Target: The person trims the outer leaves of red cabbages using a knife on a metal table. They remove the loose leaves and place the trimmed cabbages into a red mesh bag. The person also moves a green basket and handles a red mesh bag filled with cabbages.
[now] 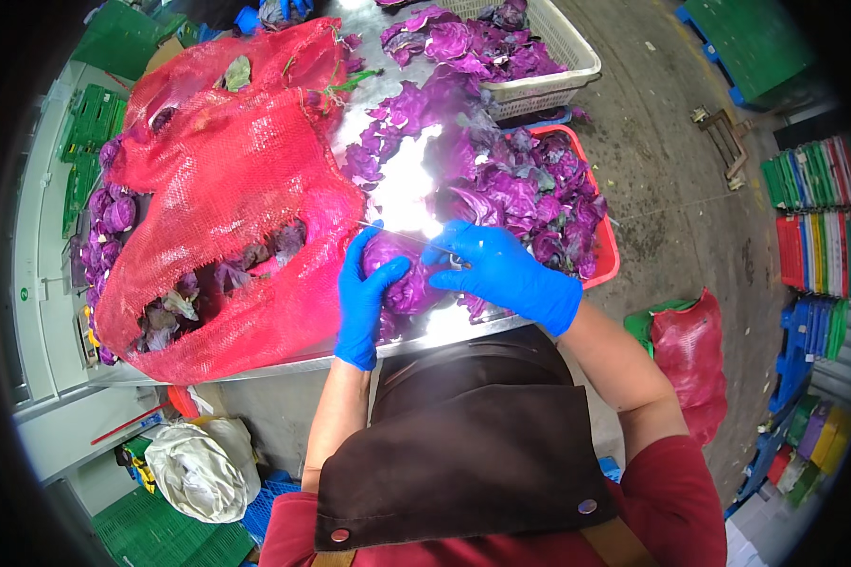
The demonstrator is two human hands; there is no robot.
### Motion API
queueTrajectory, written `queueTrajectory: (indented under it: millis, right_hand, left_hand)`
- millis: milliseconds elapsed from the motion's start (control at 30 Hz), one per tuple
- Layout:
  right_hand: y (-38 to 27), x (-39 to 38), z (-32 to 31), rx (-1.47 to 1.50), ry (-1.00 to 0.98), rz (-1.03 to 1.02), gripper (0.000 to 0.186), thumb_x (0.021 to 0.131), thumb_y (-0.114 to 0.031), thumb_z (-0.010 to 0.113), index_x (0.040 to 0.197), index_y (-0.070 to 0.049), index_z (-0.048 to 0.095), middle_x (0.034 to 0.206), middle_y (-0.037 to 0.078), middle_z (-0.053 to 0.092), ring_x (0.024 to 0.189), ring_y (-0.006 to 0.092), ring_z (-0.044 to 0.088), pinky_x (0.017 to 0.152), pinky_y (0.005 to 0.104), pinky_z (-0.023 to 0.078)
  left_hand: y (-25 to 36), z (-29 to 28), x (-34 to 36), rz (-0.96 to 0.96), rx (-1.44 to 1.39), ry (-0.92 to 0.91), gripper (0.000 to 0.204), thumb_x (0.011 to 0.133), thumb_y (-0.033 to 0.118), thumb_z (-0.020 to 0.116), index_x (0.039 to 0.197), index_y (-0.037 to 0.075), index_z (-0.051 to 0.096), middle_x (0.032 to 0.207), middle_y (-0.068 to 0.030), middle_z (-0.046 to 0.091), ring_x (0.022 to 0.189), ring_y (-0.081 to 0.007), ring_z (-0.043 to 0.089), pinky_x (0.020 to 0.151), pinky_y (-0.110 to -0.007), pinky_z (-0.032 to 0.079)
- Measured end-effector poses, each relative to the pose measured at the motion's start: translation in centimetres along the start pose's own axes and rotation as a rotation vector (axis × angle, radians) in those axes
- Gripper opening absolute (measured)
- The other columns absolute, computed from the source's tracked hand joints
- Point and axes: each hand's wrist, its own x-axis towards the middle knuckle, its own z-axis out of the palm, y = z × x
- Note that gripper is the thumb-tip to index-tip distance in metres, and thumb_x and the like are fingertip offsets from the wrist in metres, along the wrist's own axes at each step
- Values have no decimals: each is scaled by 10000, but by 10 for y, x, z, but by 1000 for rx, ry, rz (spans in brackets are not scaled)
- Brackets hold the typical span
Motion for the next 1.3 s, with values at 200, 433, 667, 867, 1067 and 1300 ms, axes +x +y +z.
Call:
queueTrajectory:
  millis: [200,433,667,867,1067,1300]
  right_hand:
    - [8,-2,-21,219,-170,23,233,829,-150,746,1024,-49,668,851,59,648,779,149,619,730,314,508]
    - [32,-16,-41,505,88,422,174,864,-108,719,1017,-46,665,755,-10,614,618,52,554,518,225,445]
    - [14,-3,-60,241,175,23,354,828,-136,740,1158,-53,640,1138,54,638,1020,187,636,804,304,540]
    - [-16,23,-23,12,-130,-193,414,791,-207,763,1166,-84,640,1089,113,637,992,248,646,858,351,513]
    - [-3,9,-33,19,-205,-273,396,773,-177,778,1121,-54,636,921,91,659,904,222,661,815,348,517]
    - [15,-1,-36,23,286,116,449,784,-133,778,1198,-59,620,1104,65,647,761,170,643,754,329,535]
  left_hand:
    - [-10,4,-2,-218,-367,-57,597,824,198,712,1362,50,502,1260,-150,588,1107,-273,610,945,-388,523]
    - [-33,8,-2,-536,-1203,-147,639,932,513,489,1392,69,474,1415,-183,490,1305,-365,468,1121,-562,329]
    - [-22,-4,-3,-433,-1244,-207,702,911,556,470,1438,93,432,1442,-162,479,1329,-361,448,1145,-560,288]
    - [-6,-2,-3,-506,-952,-152,679,909,523,471,1388,42,457,1426,-225,461,1279,-383,491,1069,-582,389]
    - [-25,0,-15,-376,-1166,-352,683,921,511,439,1406,31,419,1427,-233,458,1281,-409,483,1055,-594,392]
    - [-41,-4,-24,-139,-817,-184,626,928,504,465,1399,92,449,1363,-180,527,1211,-367,546,1017,-532,454]
